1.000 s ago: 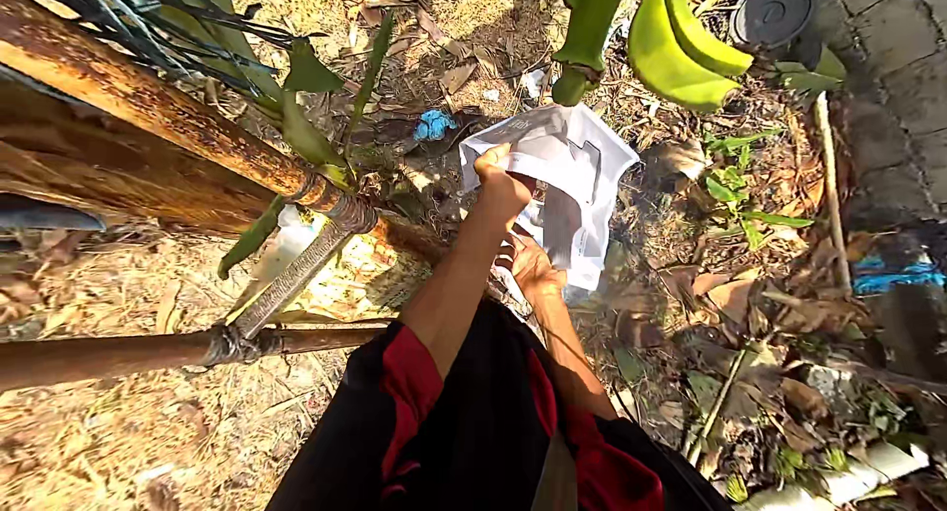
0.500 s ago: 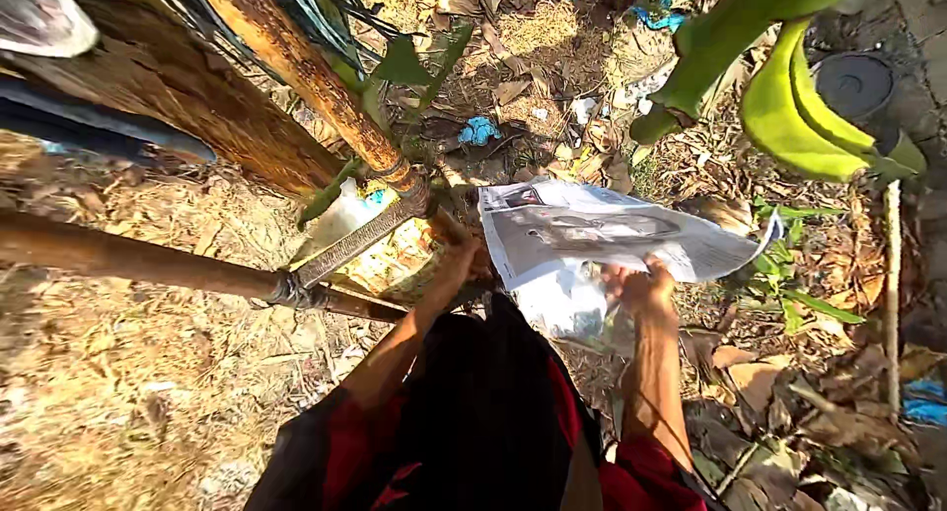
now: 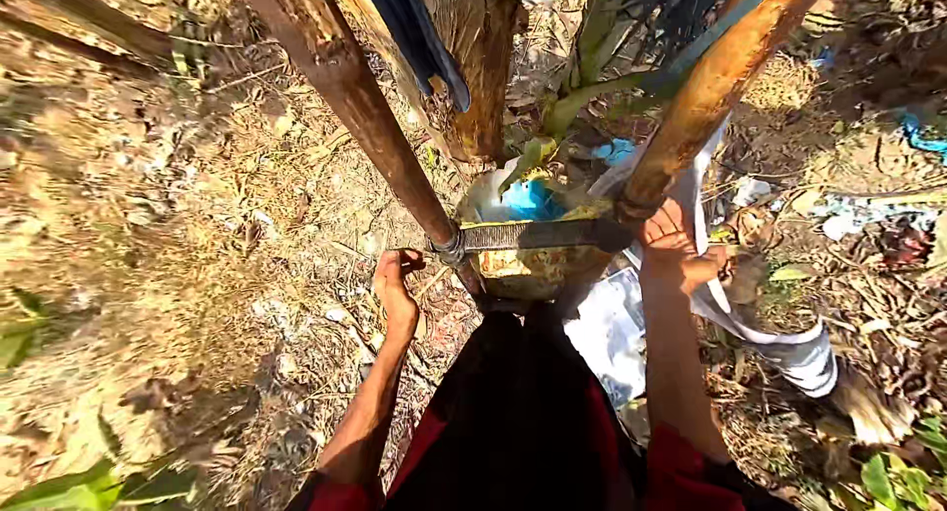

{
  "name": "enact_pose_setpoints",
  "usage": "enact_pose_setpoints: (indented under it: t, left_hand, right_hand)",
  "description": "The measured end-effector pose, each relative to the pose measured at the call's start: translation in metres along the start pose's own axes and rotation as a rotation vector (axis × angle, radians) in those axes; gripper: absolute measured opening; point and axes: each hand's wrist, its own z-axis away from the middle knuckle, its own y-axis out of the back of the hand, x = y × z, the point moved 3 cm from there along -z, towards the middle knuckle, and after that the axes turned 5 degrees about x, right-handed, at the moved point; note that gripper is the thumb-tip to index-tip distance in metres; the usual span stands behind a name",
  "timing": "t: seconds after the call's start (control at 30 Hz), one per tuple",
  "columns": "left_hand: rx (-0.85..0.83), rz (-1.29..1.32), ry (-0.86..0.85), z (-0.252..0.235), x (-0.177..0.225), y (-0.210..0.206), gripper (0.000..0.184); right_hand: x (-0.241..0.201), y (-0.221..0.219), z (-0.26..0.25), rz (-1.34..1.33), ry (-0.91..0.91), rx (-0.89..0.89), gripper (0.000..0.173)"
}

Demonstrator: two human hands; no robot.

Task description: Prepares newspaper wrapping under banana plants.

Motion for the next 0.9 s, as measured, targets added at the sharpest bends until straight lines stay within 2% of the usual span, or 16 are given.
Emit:
enact_pose_setpoints:
  t: [0.07, 0.1, 0.2, 0.27, 0.33, 0.37, 0.4, 0.43, 0.5, 0.6, 0.67, 0.7, 0.77, 0.8, 0.83, 0.9]
  left_hand:
    - [-0.110, 0.053, 0.018, -0.035, 0.012, -0.019, 0.041]
    - [-0.226, 0.085, 0.070, -0.053, 0.017, -0.033, 0.040]
    - [-0.728, 0.092, 0.262, -0.102, 0.019, -0.093, 0.043]
    - [-1.132, -0.010, 0.226, -0.119, 0.002, -0.126, 0.038]
    - [-1.386, -0.127, 0.085, -0.121, 0.013, -0.134, 0.031]
    - [-1.413, -0.251, 0.104, -0.118, 0.038, -0.139, 0.025]
    - [-1.363, -0.453, 0.244, -0.111, 0.075, -0.147, 0.021]
    - [-1.301, -0.534, 0.335, -0.106, 0.088, -0.152, 0.019]
    - [-1.334, -0.603, 0.325, -0.108, 0.056, -0.148, 0.026]
    - [-1.678, -0.655, -0.043, -0.110, -0.046, -0.145, 0.040]
    - [-1.716, -0.708, -0.227, -0.087, -0.078, -0.173, 0.038]
    - [-1.667, -0.768, -0.321, -0.076, -0.082, -0.185, 0.036]
    - [-1.380, -0.727, -0.438, -0.065, -0.085, -0.193, 0.033]
    - [-1.442, -0.891, -0.278, -0.075, -0.070, -0.200, 0.036]
    - [-1.421, -0.976, -0.173, -0.085, -0.068, -0.208, 0.037]
    - [-1.217, -1.047, -0.252, -0.098, -0.094, -0.227, 0.033]
  right_hand:
    - [0.010, -0.018, 0.015, 0.061, 0.147, 0.019, 0.058]
    - [0.014, -0.024, 0.020, 0.073, 0.197, 0.031, 0.054]
    - [0.018, -0.037, 0.024, 0.060, 0.220, 0.067, 0.059]
    - [0.017, -0.038, 0.024, 0.128, 0.251, 0.124, 0.054]
    - [0.018, -0.035, 0.022, 0.189, 0.310, 0.117, 0.049]
    - [0.019, -0.034, 0.020, 0.201, 0.338, 0.080, 0.046]
    - [0.019, -0.034, 0.021, 0.208, 0.352, 0.050, 0.043]
    - [0.019, -0.034, 0.022, 0.209, 0.362, 0.044, 0.038]
    - [0.016, -0.037, 0.025, 0.244, 0.370, 0.076, 0.030]
    - [0.015, -0.040, 0.031, 0.229, 0.349, 0.154, 0.028]
    - [0.014, -0.043, 0.033, 0.194, 0.350, 0.159, 0.027]
    - [0.014, -0.043, 0.033, 0.172, 0.376, 0.111, 0.026]
    - [0.014, -0.042, 0.028, 0.124, 0.387, -0.051, 0.029]
    - [0.014, -0.043, 0.027, 0.123, 0.371, -0.095, 0.028]
    - [0.013, -0.043, 0.026, 0.121, 0.355, -0.118, 0.025]
    - [0.014, -0.044, 0.025, 0.147, 0.326, -0.149, 0.018]
